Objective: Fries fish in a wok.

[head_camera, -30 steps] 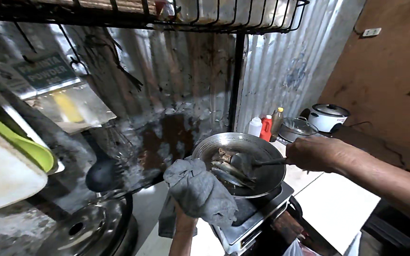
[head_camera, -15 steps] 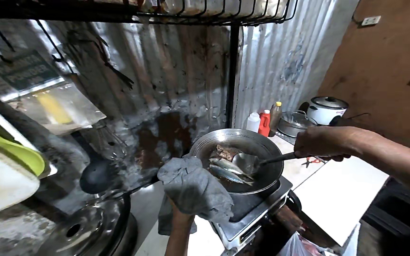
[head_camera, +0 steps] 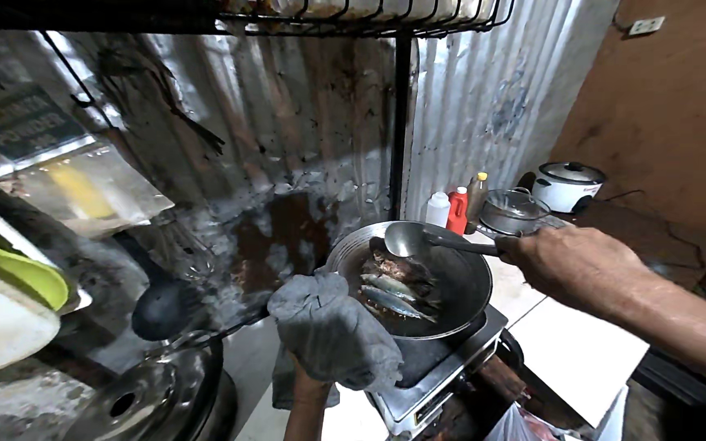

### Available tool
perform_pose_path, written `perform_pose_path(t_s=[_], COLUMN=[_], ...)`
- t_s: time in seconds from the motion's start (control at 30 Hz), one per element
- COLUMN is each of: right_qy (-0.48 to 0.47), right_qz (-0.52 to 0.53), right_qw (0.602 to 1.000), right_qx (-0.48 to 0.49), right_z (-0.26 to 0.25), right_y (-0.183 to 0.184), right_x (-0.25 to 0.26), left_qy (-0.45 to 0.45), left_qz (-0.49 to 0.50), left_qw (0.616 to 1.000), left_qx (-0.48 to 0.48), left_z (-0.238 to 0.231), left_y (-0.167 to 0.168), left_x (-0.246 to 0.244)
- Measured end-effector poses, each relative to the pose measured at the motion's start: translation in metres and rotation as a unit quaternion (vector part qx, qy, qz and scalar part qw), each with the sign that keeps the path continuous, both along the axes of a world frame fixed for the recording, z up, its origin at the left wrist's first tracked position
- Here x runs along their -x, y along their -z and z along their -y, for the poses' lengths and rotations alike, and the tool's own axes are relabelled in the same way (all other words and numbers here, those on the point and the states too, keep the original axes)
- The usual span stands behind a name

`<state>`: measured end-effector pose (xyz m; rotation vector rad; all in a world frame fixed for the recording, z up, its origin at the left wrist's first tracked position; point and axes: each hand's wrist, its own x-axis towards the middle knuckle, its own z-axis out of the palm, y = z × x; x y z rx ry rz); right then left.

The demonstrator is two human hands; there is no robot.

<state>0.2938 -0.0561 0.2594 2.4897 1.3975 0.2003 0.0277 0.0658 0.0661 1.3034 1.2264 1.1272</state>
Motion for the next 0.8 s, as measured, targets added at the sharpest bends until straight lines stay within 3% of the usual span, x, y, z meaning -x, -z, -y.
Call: perform_pose_path(t_s=[0.07,0.17,0.43,0.67,0.8], right_qy=[-0.001,-0.018,-0.039,-0.058,-0.052], right_qz=[-0.004,-0.007,-0.017,-0.016,-0.04], right_qw=[1.0,1.0,0.999,0.998,0.996], right_qx=[0.011,0.012,0.019,0.033,0.058], right_z=[-0.007,-0.013,-0.02,-0.033,-0.038], right_y=[0.01,0.023,0.03,0.038,0.029], right_x=[0.01,0.027,0.06,0.067,0.064], left_qy=[0.003,0.007,0.012,0.015,0.026], left_qz=[-0.047,-0.02,0.142,0.053,0.087], left_qw=[0.999,0.999,0.99,0.998,0.995], left_qx=[-0.005,-0.024,-0.002,-0.031,-0.038], left_z=[-0.001,-0.002,-0.002,-0.003,-0.006], left_y=[-0.001,-0.001,-0.002,-0.001,0.004], left_x=[0.0,0.0,-0.002,0.0,0.002])
